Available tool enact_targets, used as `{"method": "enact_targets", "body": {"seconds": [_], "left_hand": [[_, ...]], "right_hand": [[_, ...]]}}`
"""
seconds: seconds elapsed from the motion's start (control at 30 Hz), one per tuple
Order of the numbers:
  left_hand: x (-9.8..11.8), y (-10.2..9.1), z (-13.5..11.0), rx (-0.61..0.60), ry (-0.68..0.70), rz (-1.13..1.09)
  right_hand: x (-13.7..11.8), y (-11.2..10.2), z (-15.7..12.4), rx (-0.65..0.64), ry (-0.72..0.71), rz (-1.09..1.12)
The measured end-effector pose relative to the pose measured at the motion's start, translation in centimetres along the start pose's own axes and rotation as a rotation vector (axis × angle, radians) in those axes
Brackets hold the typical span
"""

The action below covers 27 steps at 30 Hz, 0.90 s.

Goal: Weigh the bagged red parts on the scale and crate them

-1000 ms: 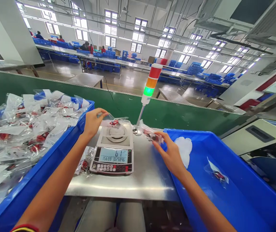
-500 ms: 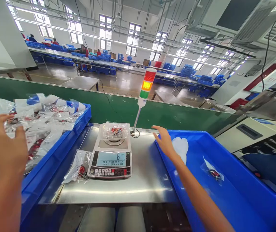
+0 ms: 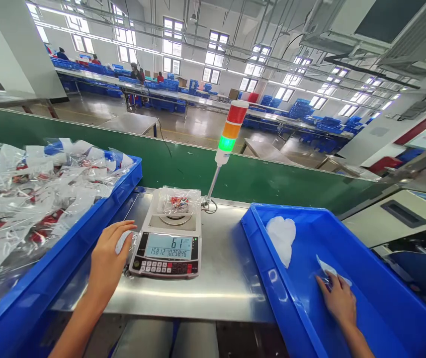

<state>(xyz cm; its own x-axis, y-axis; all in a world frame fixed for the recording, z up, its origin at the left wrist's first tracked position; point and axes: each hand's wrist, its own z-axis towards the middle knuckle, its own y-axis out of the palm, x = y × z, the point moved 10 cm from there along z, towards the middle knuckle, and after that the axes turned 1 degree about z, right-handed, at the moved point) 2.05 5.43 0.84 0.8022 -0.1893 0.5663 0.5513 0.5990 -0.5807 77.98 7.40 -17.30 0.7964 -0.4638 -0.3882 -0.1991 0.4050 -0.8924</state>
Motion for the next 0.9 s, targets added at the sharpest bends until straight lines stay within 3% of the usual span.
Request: {"method": "enact_targets", "body": {"seconds": [0.2, 0.43, 0.63, 0.7, 0.77, 0.83, 0.9], "left_hand": [[2.5, 2.6, 2.9, -0.069, 0.081, -0.051], [6.9, 9.8, 6.3, -0.281, 0.268, -0.117], [6.3, 14.4, 9.4, -0.345, 0.222, -0.139], [6.3, 14.9, 10.1, -0.321, 0.209, -0.154], [6.5, 14.3, 10.6, -0.273, 0.197, -0.173], [6.7, 11.8, 10.9, -0.164, 0.179, -0.203], [6.7, 7.3, 11.1, 0.023, 0.165, -0.237]], "right_hand": [[-1.3, -2.1, 0.1, -0.063, -0.002, 0.011], [-2.6, -9.3, -2.6, 0.057, 0.165, 0.043], [-7.5, -13.8, -5.6, 0.126, 0.091, 0.214], [-10.3, -14.4, -6.5, 0.149, 0.068, 0.3], [-14.7, -14.4, -7.3, 0.142, -0.01, 0.418], [-21.3, -13.7, -8.2, 0.081, -0.189, 0.547], [-29.7, -12.6, -9.7, -0.022, -0.444, 0.632]]}}
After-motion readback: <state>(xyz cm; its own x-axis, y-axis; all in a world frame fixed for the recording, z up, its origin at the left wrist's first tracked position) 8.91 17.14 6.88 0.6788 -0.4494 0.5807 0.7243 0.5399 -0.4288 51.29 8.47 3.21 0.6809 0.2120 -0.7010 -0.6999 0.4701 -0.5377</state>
